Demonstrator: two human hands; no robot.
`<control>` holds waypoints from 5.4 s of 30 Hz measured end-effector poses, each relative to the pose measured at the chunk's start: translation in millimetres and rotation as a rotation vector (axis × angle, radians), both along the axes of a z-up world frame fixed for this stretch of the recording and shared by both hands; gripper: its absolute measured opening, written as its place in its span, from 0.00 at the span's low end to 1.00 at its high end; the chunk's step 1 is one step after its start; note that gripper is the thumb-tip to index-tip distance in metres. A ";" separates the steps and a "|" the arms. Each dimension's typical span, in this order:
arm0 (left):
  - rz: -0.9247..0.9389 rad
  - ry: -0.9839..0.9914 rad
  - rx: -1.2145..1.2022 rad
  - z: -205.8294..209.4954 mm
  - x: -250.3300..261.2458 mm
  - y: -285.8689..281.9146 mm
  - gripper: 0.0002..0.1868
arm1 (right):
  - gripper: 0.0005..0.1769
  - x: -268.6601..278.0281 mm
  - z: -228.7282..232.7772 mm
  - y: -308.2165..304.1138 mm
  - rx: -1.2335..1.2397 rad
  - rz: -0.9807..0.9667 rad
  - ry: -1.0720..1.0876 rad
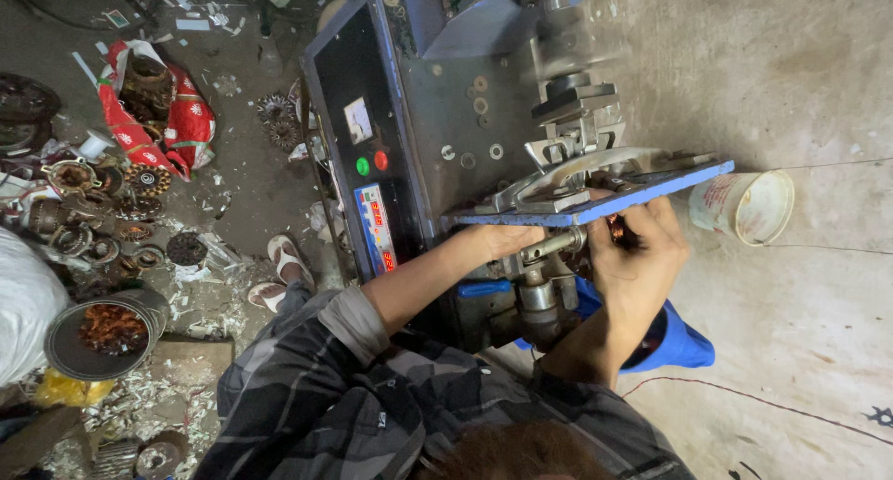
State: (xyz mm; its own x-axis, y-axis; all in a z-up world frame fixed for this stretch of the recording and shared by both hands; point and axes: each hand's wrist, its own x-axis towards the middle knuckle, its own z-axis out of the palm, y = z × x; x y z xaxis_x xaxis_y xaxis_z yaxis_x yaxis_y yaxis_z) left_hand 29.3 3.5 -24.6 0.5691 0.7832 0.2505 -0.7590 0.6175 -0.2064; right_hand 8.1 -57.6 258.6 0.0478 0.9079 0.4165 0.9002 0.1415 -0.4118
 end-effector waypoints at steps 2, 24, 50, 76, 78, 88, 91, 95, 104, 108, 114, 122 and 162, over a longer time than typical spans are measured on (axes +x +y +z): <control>0.070 0.054 0.059 4.8 -4.2 -2.2 0.14 | 0.18 -1.6 -0.3 0.3 -0.025 -0.045 0.042; 0.137 1.278 1.256 170.8 -260.9 -11.1 0.22 | 0.20 -1.7 6.8 -0.3 -0.055 -0.045 0.049; 0.811 0.645 0.258 152.0 -161.2 123.8 0.23 | 0.16 4.9 4.4 2.8 -0.032 -0.029 0.076; 0.535 1.415 0.637 130.7 -111.1 -61.6 0.34 | 0.17 10.3 3.4 0.3 -0.033 0.029 0.108; 0.236 1.455 0.479 138.4 -110.2 -63.3 0.33 | 0.17 12.0 1.5 0.2 -0.045 0.034 0.122; 0.428 1.115 0.424 155.8 -114.3 -72.1 0.40 | 0.17 18.7 -8.5 -6.5 0.082 0.087 0.102; 0.503 1.275 0.517 153.8 -114.7 -72.9 0.39 | 0.23 26.3 -17.4 -17.2 0.104 0.058 0.085; 0.829 1.356 0.751 145.5 -123.8 -68.0 0.34 | 0.30 39.4 -44.9 -27.7 0.117 -0.028 0.180; 0.933 1.355 0.965 130.3 -131.4 -55.7 0.34 | 0.38 54.9 -91.5 -34.5 0.158 0.143 0.469; 0.930 1.367 0.981 128.9 -131.2 -55.0 0.35 | 0.34 56.6 -83.9 -31.1 0.158 0.134 0.151; 0.860 1.367 0.942 125.2 -131.7 -56.6 0.34 | 0.17 51.2 -75.7 -27.8 0.181 0.177 0.078; 0.860 1.249 1.041 123.0 -140.9 -50.5 0.35 | 0.12 44.4 -77.5 -33.0 0.318 0.080 0.113; -0.053 0.313 0.005 82.7 -45.7 -2.1 0.17 | 0.10 31.2 -34.1 -16.8 0.205 0.104 0.053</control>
